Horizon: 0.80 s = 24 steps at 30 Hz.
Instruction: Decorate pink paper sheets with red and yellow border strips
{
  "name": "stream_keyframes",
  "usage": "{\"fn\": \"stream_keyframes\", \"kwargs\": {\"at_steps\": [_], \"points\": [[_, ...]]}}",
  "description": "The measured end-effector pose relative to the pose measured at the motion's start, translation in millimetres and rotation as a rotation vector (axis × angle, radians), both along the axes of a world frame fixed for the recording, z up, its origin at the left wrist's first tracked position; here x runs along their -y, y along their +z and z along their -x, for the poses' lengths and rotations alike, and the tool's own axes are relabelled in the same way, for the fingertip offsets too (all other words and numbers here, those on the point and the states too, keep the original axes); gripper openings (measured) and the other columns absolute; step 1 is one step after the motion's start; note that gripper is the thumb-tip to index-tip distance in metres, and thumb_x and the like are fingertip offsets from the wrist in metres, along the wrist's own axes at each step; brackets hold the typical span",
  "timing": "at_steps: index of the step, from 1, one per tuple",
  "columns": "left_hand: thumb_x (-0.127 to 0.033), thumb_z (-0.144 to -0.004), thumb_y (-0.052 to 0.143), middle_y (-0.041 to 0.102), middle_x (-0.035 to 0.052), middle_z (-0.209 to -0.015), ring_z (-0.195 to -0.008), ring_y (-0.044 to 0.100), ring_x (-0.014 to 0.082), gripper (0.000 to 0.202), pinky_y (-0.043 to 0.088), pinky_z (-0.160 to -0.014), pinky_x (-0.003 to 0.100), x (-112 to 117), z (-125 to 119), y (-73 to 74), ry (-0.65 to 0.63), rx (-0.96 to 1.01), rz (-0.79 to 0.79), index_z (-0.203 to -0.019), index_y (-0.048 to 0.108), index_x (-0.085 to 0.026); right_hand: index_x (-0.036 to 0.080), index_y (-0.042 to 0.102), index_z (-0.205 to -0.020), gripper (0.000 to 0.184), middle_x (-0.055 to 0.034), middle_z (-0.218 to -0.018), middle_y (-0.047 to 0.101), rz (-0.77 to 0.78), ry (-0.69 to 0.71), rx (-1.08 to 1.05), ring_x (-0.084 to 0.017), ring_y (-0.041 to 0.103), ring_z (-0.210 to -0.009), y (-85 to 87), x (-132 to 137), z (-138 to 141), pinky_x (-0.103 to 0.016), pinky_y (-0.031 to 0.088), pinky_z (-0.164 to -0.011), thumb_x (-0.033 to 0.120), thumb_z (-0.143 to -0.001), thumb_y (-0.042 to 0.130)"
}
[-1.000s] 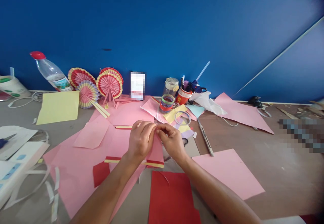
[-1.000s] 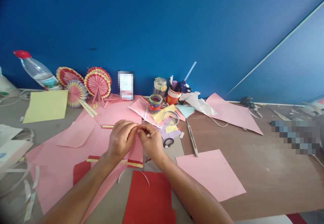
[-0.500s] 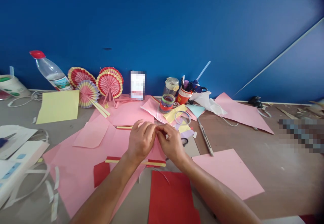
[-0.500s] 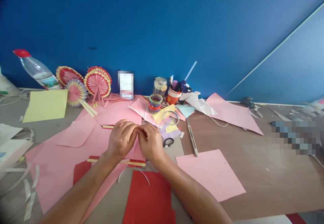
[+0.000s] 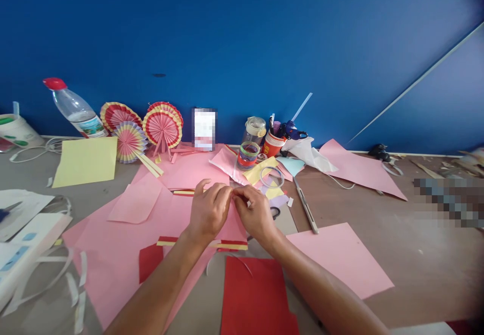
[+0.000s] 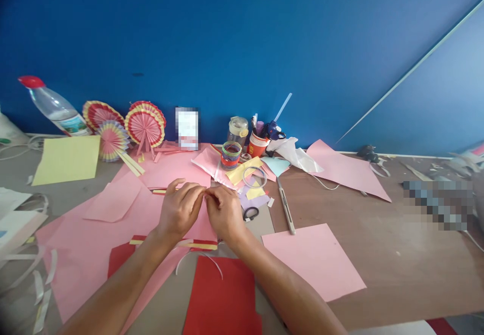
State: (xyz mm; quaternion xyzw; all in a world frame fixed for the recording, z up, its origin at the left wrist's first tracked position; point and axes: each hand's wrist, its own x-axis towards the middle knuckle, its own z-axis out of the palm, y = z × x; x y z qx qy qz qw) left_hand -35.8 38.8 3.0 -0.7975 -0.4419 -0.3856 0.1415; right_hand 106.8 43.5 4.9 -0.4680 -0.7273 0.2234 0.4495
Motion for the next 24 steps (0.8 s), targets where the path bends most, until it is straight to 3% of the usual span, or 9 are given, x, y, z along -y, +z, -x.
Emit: {"fn": "stream_keyframes", "kwargs": {"at_steps": [11, 24], "points": [[-0.009, -0.086, 0.046, 0.065, 0.0018, -0.077, -0.071, 0.06, 0.0157, 0.013, 0.042, -0.082, 0.035, -3.6, -3.6, -5.0, 0.027, 0.047, -0.004, -0.083, 0.052, -0.02, 0.02, 0.065, -0.078, 0.015, -0.0039, -0.077, 0.069, 0.0, 0.005, -0.008, -0.018, 0.062, -0.075, -2.4, -1.3, 1.7, -0.031, 0.046, -0.072, 0.015, -0.079, 0.051], [-0.01, -0.08, 0.049, 0.059, -0.0006, -0.072, -0.063, 0.053, 0.0137, 0.012, 0.044, -0.064, 0.028, -2.2, -9.4, -4.4, 0.039, 0.421, 0.267, -0.076, 0.053, -0.02, 0.018, 0.064, -0.074, 0.013, -0.0014, -0.07, 0.065, 0.291, -0.015, -0.238, -0.014, 0.058, -0.062, -1.3, -7.3, -0.9, -0.025, 0.045, -0.059, 0.022, -0.074, 0.052]]}}
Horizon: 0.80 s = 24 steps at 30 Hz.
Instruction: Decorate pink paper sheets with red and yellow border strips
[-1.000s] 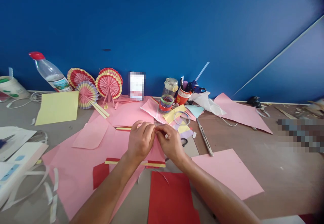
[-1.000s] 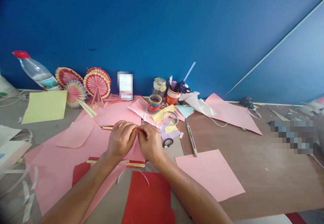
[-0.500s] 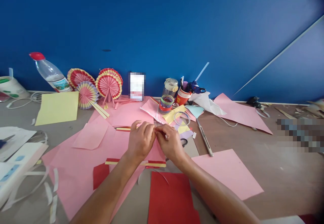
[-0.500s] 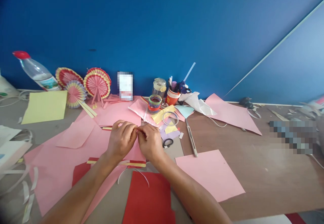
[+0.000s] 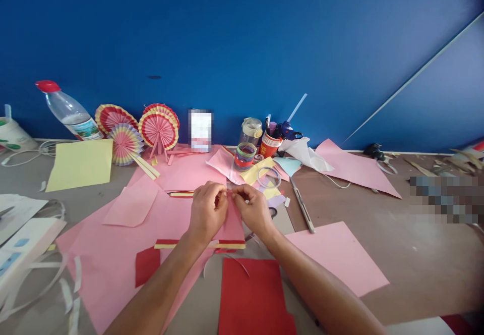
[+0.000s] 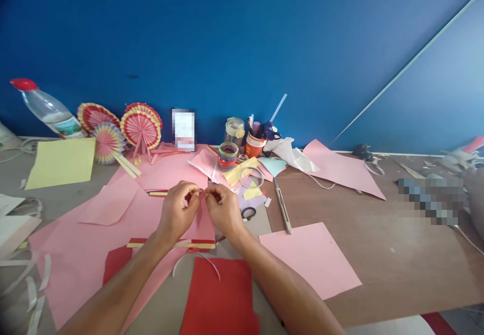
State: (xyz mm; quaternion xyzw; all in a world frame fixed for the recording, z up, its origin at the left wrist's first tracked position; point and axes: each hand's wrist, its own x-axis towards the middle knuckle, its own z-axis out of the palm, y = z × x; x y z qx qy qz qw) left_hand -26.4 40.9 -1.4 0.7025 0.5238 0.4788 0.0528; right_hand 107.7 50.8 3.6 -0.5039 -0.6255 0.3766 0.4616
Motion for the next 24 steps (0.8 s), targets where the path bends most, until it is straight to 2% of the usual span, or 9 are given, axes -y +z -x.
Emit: {"fn": "stream_keyframes", "kwargs": {"at_steps": [3, 6, 13, 16, 18, 20, 24], "points": [[-0.009, -0.079, 0.049, 0.058, -0.0004, -0.073, -0.062, 0.052, 0.0126, 0.013, 0.043, -0.059, 0.025, 0, 0, 2.5, -0.019, 0.073, 0.035, -0.076, 0.054, -0.02, 0.018, 0.062, -0.073, 0.013, -0.0001, -0.066, 0.062, 0.035, -0.009, -0.037, -0.013, 0.052, -0.056, 0.0, -2, 0, -0.024, 0.042, -0.054, 0.026, -0.074, 0.052], [-0.007, -0.078, 0.048, 0.056, 0.0007, -0.078, -0.063, 0.052, 0.0115, 0.014, 0.045, -0.058, 0.024, 1, -1, 4.5, -0.029, 0.112, 0.003, -0.075, 0.053, -0.019, 0.018, 0.061, -0.071, 0.013, 0.0022, -0.06, 0.057, 0.089, -0.018, -0.113, -0.011, 0.046, -0.051, -0.5, -5, -1, -0.023, 0.037, -0.05, 0.029, -0.071, 0.054], [-0.013, -0.081, 0.05, 0.052, 0.0048, -0.098, -0.061, 0.052, 0.0078, 0.008, 0.042, -0.046, 0.02, 9, -3, 10.2, -0.013, 0.198, -0.057, -0.077, 0.055, -0.018, 0.018, 0.054, -0.063, 0.012, 0.0072, -0.05, 0.043, 0.335, -0.081, -0.398, -0.008, 0.034, -0.048, -5.6, -17, -9, -0.022, 0.026, -0.047, 0.028, -0.063, 0.061], [-0.016, -0.084, 0.05, 0.054, 0.0058, -0.097, -0.082, 0.058, 0.0149, 0.008, 0.05, -0.068, 0.029, 11, 0, 12.9, -0.016, 0.188, -0.133, -0.08, 0.055, -0.019, 0.018, 0.054, -0.061, 0.012, 0.0072, -0.05, 0.042, 0.404, -0.076, -0.498, -0.007, 0.033, -0.048, -6.1, -21, -12, -0.022, 0.024, -0.048, 0.027, -0.06, 0.062], [-0.021, -0.087, 0.049, 0.056, 0.0065, -0.096, -0.094, 0.058, 0.0193, 0.013, 0.046, -0.084, 0.037, 9, 3, 12.9, 0.006, 0.137, -0.165, -0.076, 0.056, -0.019, 0.018, 0.053, -0.059, 0.013, 0.0071, -0.05, 0.042, 0.426, -0.058, -0.547, -0.007, 0.033, -0.049, -5.9, -22, -13, -0.022, 0.024, -0.048, 0.027, -0.059, 0.063], [-0.025, -0.088, 0.049, 0.058, 0.0067, -0.095, -0.095, 0.058, 0.0205, 0.019, 0.043, -0.089, 0.04, 5, 7, 11.5, 0.068, 0.093, -0.174, -0.071, 0.055, -0.02, 0.018, 0.053, -0.059, 0.014, 0.007, -0.051, 0.042, 0.427, -0.045, -0.57, -0.007, 0.033, -0.049, -5.8, -23, -14, -0.022, 0.024, -0.049, 0.027, -0.058, 0.064], [-0.026, -0.084, 0.055, 0.058, 0.0089, -0.104, -0.105, 0.055, 0.0226, 0.006, 0.042, -0.093, 0.042, -2, 15, 9.5, 0.208, 0.157, -0.205, -0.083, 0.055, -0.02, 0.018, 0.054, -0.061, 0.015, 0.0072, -0.052, 0.043, 0.432, -0.034, -0.607, -0.007, 0.034, -0.05, -5.5, -24, -15, -0.022, 0.026, -0.05, 0.027, -0.058, 0.065]]}}
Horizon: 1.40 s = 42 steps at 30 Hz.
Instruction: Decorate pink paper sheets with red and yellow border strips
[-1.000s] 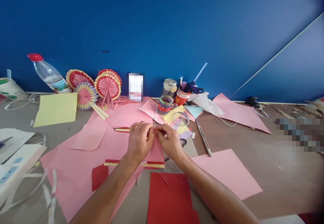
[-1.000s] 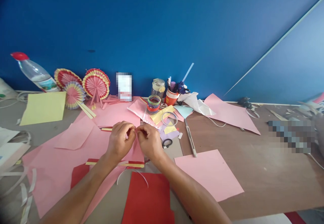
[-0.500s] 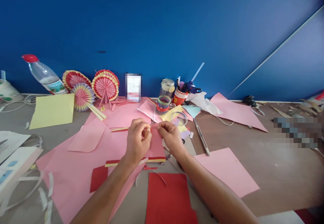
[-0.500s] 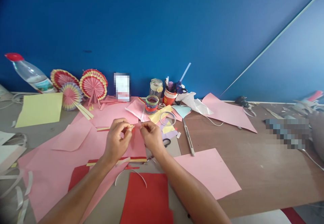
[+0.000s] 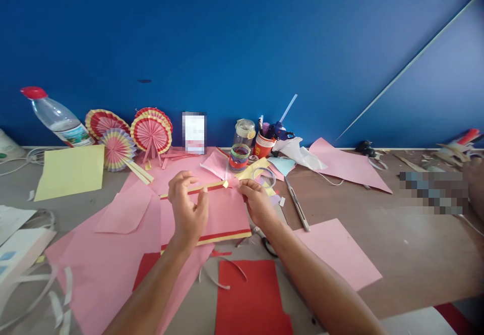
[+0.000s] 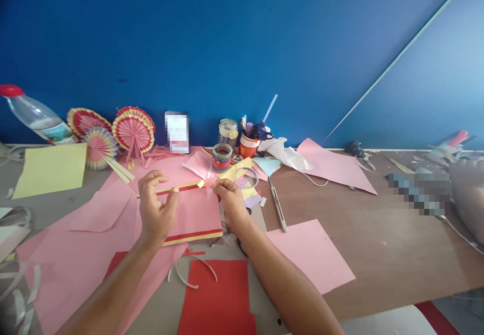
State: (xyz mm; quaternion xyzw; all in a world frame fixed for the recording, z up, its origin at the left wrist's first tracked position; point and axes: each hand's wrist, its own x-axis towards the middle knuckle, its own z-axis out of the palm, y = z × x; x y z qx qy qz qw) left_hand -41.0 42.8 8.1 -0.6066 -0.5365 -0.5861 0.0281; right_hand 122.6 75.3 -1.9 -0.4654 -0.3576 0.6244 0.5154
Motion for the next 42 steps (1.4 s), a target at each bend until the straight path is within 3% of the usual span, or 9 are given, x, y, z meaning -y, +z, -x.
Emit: {"fn": "stream_keyframes", "kwargs": {"at_steps": [4, 6, 8, 12, 15, 21, 26, 42], "points": [[-0.026, -0.084, 0.055, 0.063, 0.0056, -0.097, -0.095, 0.06, 0.0193, 0.019, 0.041, -0.094, 0.04, -3, 5, 0.3, -0.028, -0.004, 0.081, -0.068, 0.048, -0.021, 0.019, 0.056, -0.064, 0.016, 0.0066, -0.054, 0.044, -0.003, 0.011, -0.04, -0.008, 0.036, -0.051, 1.3, 0, 0, -0.023, 0.029, -0.052, 0.028, -0.057, 0.067], [-0.028, -0.082, 0.057, 0.062, 0.0076, -0.104, -0.101, 0.059, 0.0209, 0.009, 0.043, -0.093, 0.04, -4, 5, -0.4, -0.015, 0.003, 0.1, -0.081, 0.052, -0.021, 0.018, 0.057, -0.065, 0.016, 0.0052, -0.057, 0.048, -0.019, 0.034, -0.054, -0.009, 0.038, -0.053, 1.2, -1, -1, -0.023, 0.031, -0.054, 0.028, -0.057, 0.068], [-0.029, -0.081, 0.059, 0.06, 0.0103, -0.114, -0.113, 0.054, 0.0242, 0.023, 0.04, -0.097, 0.043, -6, 5, -1.7, 0.002, -0.048, 0.145, -0.101, 0.053, -0.021, 0.019, 0.058, -0.065, 0.015, 0.0047, -0.058, 0.049, -0.059, 0.057, -0.054, -0.009, 0.039, -0.055, 0.2, -1, -1, -0.023, 0.032, -0.055, 0.027, -0.059, 0.069], [-0.029, -0.083, 0.059, 0.059, 0.0086, -0.126, -0.129, 0.041, 0.0303, 0.027, 0.015, -0.11, 0.056, -5, 3, -3.6, -0.024, -0.298, 0.25, -0.11, 0.055, -0.025, 0.019, 0.06, -0.067, 0.013, 0.0063, -0.056, 0.046, -0.163, 0.112, -0.028, -0.008, 0.036, -0.052, -1.6, -2, -2, -0.023, 0.03, -0.053, 0.027, -0.062, 0.069], [-0.027, -0.085, 0.057, 0.064, 0.0075, -0.121, -0.132, 0.037, 0.0313, 0.033, 0.001, -0.11, 0.061, -2, 1, -3.1, -0.079, -0.394, 0.311, -0.118, 0.053, -0.026, 0.02, 0.06, -0.069, 0.015, 0.0061, -0.055, 0.046, -0.21, 0.142, 0.016, -0.008, 0.035, -0.051, 0.1, -1, -1, -0.023, 0.028, -0.051, 0.031, -0.064, 0.068], [-0.016, -0.086, 0.05, 0.072, 0.0026, -0.098, -0.107, 0.058, 0.0234, 0.019, -0.007, -0.108, 0.061, 0, 0, 2.5, -0.147, -0.391, 0.364, -0.095, 0.063, -0.027, 0.02, 0.06, -0.071, 0.016, 0.005, -0.054, 0.047, -0.269, 0.193, 0.138, -0.009, 0.035, -0.05, 4.0, 2, -1, -0.023, 0.029, -0.049, 0.035, -0.066, 0.066], [-0.013, -0.084, 0.049, 0.071, 0.0001, -0.09, -0.095, 0.062, 0.0199, 0.019, -0.01, -0.109, 0.059, 0, 1, 6.1, -0.172, -0.364, 0.381, -0.077, 0.062, -0.025, 0.02, 0.06, -0.071, 0.015, 0.004, -0.058, 0.048, -0.353, 0.219, 0.223, -0.01, 0.037, -0.053, 2.2, 2, -3, -0.024, 0.031, -0.051, 0.035, -0.068, 0.065], [-0.025, -0.086, 0.055, 0.07, -0.0014, -0.088, -0.092, 0.061, 0.0193, 0.013, -0.013, -0.109, 0.059, 1, -3, 9.1, -0.227, -0.289, 0.459, -0.076, 0.064, -0.026, 0.022, 0.065, -0.069, 0.012, 0.0003, -0.066, 0.056, -0.472, 0.278, 0.269, -0.014, 0.048, -0.062, 3.0, 2, -5, -0.027, 0.038, -0.062, 0.032, -0.074, 0.065]]}}
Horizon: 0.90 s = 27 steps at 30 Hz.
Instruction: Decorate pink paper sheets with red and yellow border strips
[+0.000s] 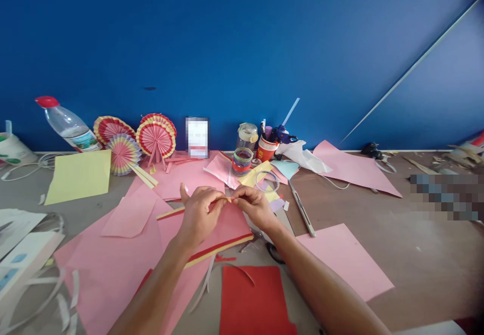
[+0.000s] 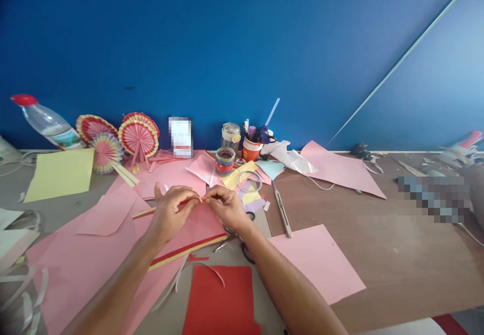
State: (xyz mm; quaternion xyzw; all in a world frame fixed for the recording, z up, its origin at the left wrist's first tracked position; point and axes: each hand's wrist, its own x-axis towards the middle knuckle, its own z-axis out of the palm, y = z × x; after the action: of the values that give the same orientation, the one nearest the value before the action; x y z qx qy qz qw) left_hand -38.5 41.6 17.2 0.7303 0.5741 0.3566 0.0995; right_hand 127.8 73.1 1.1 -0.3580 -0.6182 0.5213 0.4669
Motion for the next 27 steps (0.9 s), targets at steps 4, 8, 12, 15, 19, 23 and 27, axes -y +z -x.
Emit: {"fn": "stream_keyframes", "kwargs": {"at_steps": [4, 8, 12, 15, 19, 23, 27], "points": [[-0.023, -0.085, 0.055, 0.07, -0.0016, -0.088, -0.091, 0.061, 0.0181, 0.013, -0.013, -0.109, 0.059, 1, -1, 1.5, -0.004, 0.004, 0.013, -0.075, 0.064, -0.026, 0.023, 0.065, -0.071, 0.01, -0.0006, -0.071, 0.057, -0.022, 0.047, -0.028, -0.015, 0.051, -0.068, -1.0, -1, -4, -0.029, 0.04, -0.068, 0.032, -0.075, 0.065], [-0.026, -0.086, 0.054, 0.07, -0.0031, -0.084, -0.088, 0.061, 0.017, 0.014, -0.01, -0.11, 0.059, 1, -2, 1.8, -0.021, 0.005, 0.04, -0.075, 0.063, -0.026, 0.023, 0.067, -0.085, 0.016, -0.0024, -0.082, 0.058, -0.116, 0.167, -0.046, -0.018, 0.052, -0.079, -0.7, 0, -12, -0.032, 0.041, -0.077, 0.035, -0.074, 0.065], [-0.028, -0.087, 0.053, 0.07, -0.0033, -0.082, -0.083, 0.061, 0.0163, 0.014, -0.006, -0.11, 0.059, 2, -2, 0.6, -0.025, -0.013, 0.048, -0.077, 0.064, -0.026, 0.023, 0.065, -0.095, 0.027, -0.0025, -0.086, 0.059, -0.204, 0.104, 0.081, -0.018, 0.051, -0.08, 3.2, 2, -10, -0.032, 0.041, -0.076, 0.037, -0.072, 0.069], [-0.027, -0.087, 0.053, 0.07, -0.0033, -0.08, -0.081, 0.061, 0.0159, 0.016, -0.006, -0.111, 0.059, 2, -3, -0.7, -0.02, -0.034, 0.029, -0.074, 0.062, -0.025, 0.021, 0.063, -0.075, 0.016, -0.001, -0.072, 0.057, -0.235, -0.022, 0.174, -0.016, 0.05, -0.069, 5.6, 4, -2, -0.03, 0.04, -0.069, 0.036, -0.075, 0.067], [-0.03, -0.087, 0.054, 0.07, -0.0029, -0.081, -0.081, 0.061, 0.0162, 0.018, -0.008, -0.111, 0.059, 1, -3, -2.5, -0.037, -0.043, 0.023, -0.072, 0.061, -0.024, 0.021, 0.061, -0.067, 0.019, -0.0009, -0.066, 0.056, -0.208, -0.072, 0.168, -0.016, 0.05, -0.064, 4.9, 5, 3, -0.029, 0.04, -0.065, 0.035, -0.08, 0.062], [-0.03, -0.088, 0.052, 0.069, -0.0037, -0.076, -0.081, 0.061, 0.0163, 0.02, -0.008, -0.111, 0.059, 0, -1, -3.8, -0.067, -0.049, 0.062, -0.07, 0.059, -0.024, 0.022, 0.065, -0.072, 0.02, -0.0018, -0.071, 0.059, -0.151, -0.025, 0.158, -0.016, 0.051, -0.067, 2.1, 4, -1, -0.028, 0.039, -0.065, 0.036, -0.083, 0.057], [-0.03, -0.089, 0.048, 0.068, -0.0035, -0.076, -0.08, 0.061, 0.0157, 0.02, -0.003, -0.112, 0.059, 0, 1, -2.5, -0.1, -0.042, 0.09, -0.075, 0.061, -0.025, 0.021, 0.065, -0.071, 0.024, -0.0001, -0.068, 0.056, -0.042, 0.006, 0.129, -0.014, 0.048, -0.063, 0.7, 1, -3, -0.026, 0.038, -0.062, 0.042, -0.081, 0.058]]}}
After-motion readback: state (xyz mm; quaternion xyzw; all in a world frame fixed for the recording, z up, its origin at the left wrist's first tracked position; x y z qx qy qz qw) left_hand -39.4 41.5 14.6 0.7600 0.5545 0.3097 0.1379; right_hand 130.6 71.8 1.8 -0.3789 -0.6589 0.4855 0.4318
